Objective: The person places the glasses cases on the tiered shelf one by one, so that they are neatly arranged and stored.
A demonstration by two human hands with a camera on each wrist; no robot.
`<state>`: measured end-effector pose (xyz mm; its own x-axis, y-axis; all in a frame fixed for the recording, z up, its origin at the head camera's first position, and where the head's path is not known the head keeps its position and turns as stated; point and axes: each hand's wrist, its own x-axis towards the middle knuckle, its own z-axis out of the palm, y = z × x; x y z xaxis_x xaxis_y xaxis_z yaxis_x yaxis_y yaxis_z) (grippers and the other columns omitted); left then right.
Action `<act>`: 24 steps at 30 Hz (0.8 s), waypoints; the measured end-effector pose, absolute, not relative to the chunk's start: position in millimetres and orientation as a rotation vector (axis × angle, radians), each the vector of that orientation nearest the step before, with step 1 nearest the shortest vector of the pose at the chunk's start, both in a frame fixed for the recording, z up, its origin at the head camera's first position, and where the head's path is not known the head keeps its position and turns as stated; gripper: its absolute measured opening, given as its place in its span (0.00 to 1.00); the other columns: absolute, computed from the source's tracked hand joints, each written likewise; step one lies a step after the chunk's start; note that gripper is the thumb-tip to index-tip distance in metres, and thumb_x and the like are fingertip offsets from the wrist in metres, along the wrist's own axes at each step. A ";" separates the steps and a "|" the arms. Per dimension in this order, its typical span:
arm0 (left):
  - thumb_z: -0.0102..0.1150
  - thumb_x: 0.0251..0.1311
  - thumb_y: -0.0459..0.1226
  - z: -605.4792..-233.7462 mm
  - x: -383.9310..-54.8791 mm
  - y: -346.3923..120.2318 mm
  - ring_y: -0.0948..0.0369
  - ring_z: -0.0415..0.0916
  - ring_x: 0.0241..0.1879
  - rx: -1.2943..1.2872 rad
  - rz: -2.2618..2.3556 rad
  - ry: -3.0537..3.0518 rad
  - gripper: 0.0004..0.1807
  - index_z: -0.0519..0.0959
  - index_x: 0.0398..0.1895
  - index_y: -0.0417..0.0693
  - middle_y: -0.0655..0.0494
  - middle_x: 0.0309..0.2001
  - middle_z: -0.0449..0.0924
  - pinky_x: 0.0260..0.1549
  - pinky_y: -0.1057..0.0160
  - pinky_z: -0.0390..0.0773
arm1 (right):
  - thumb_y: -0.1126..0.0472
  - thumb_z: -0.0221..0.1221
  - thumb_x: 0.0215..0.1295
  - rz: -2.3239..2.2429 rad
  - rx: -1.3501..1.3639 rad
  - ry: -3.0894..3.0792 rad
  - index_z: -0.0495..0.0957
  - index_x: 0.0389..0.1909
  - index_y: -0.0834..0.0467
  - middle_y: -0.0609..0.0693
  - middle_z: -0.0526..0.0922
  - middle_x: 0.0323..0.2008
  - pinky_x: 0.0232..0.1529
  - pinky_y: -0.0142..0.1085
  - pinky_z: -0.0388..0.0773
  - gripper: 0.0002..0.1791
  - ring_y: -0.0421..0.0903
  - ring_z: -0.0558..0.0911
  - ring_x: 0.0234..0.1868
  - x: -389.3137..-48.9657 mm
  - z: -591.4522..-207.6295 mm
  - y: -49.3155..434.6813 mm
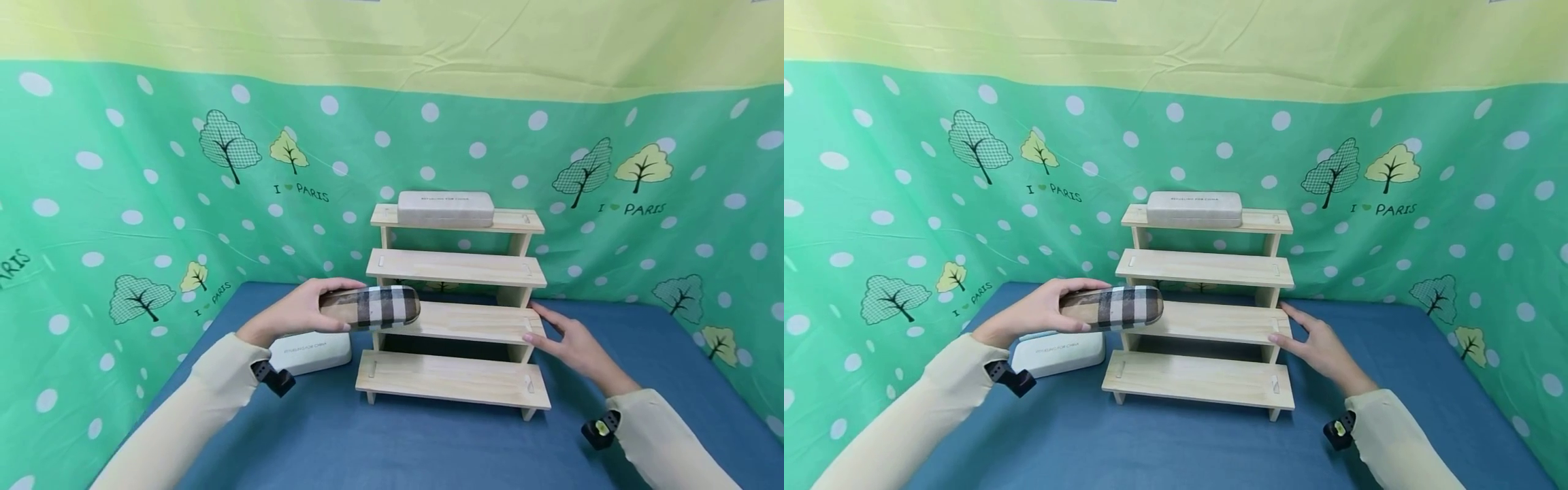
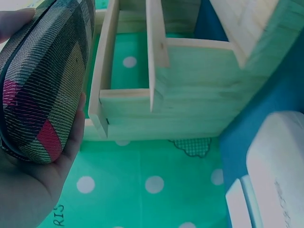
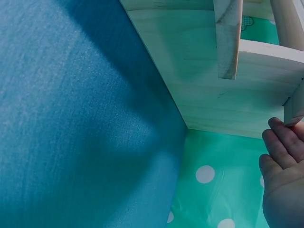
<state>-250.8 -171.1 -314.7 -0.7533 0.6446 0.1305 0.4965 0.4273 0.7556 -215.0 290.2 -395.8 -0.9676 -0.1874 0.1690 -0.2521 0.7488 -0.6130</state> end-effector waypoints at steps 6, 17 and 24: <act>0.69 0.46 0.38 -310.8 -260.2 -159.3 0.54 0.72 0.40 1.039 1.244 2.524 0.35 0.71 0.62 0.49 0.48 0.51 0.75 0.37 0.56 0.74 | 0.48 0.60 0.62 1.010 0.357 -2.846 0.57 0.69 0.67 0.71 0.60 0.65 0.58 0.62 0.59 0.42 0.70 0.60 0.64 -215.6 -395.4 290.2; 0.69 0.47 0.35 -303.9 -281.7 -141.3 0.53 0.70 0.46 1.060 1.345 2.473 0.36 0.71 0.64 0.47 0.46 0.57 0.72 0.42 0.56 0.72 | 0.48 0.60 0.62 1.019 0.349 -2.853 0.56 0.69 0.67 0.71 0.60 0.65 0.58 0.62 0.59 0.42 0.70 0.60 0.64 -215.3 -395.6 291.2; 0.70 0.46 0.36 -298.1 -295.4 -131.4 0.54 0.70 0.48 1.050 1.363 2.471 0.37 0.71 0.64 0.51 0.50 0.59 0.72 0.43 0.58 0.72 | 0.48 0.60 0.63 1.033 0.358 -2.846 0.55 0.69 0.67 0.72 0.60 0.65 0.58 0.62 0.60 0.42 0.70 0.60 0.64 -215.3 -397.4 291.4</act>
